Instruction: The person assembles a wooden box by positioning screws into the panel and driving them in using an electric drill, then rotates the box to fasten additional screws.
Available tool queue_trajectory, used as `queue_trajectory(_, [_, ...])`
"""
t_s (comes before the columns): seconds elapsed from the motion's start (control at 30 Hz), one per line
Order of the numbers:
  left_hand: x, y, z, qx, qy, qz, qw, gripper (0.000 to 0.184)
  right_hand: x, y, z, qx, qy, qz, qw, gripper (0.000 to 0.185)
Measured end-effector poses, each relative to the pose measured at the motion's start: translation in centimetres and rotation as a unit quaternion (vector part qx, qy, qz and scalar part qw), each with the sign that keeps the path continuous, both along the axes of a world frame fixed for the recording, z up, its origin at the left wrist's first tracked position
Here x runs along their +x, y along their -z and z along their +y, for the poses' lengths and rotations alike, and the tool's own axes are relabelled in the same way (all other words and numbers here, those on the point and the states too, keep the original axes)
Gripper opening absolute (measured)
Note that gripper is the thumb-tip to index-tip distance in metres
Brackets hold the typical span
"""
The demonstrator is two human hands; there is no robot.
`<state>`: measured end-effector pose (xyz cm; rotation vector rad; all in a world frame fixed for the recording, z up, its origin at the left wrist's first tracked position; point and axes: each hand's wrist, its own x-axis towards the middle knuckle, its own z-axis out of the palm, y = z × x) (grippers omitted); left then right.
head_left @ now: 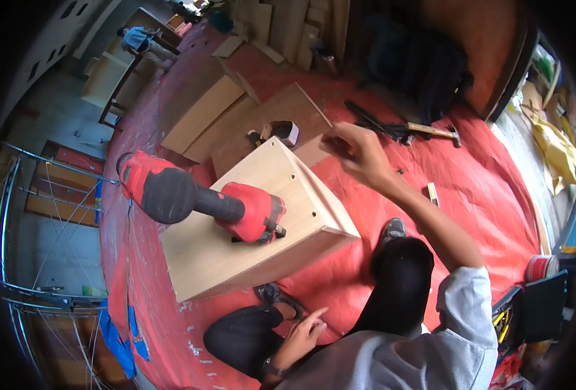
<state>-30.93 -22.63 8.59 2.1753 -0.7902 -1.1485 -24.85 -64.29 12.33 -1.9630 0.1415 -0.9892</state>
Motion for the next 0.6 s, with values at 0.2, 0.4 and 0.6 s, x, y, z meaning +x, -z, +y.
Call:
queue_trajectory(0.2, [-0.8, 2.6, 2.7, 0.055, -0.017, 0.052, 0.997, 0.048, 14.1, -1.1, -3.1, -0.03, 0.015, -0.127, 0.991, 0.014])
queue_trajectory(0.4, [0.1, 7.7, 6.3, 0.054, 0.008, 0.047, 0.997, 0.051, 25.1, 7.6, -6.4, -0.05, 0.058, 0.082, 0.994, 0.031])
queue_trajectory(0.6, [-0.4, 7.8, 8.1, 0.073, -0.006, 0.1, 0.992, 0.05, 11.5, 11.1, -12.7, -0.046, 0.078, 0.192, 0.977, 0.031])
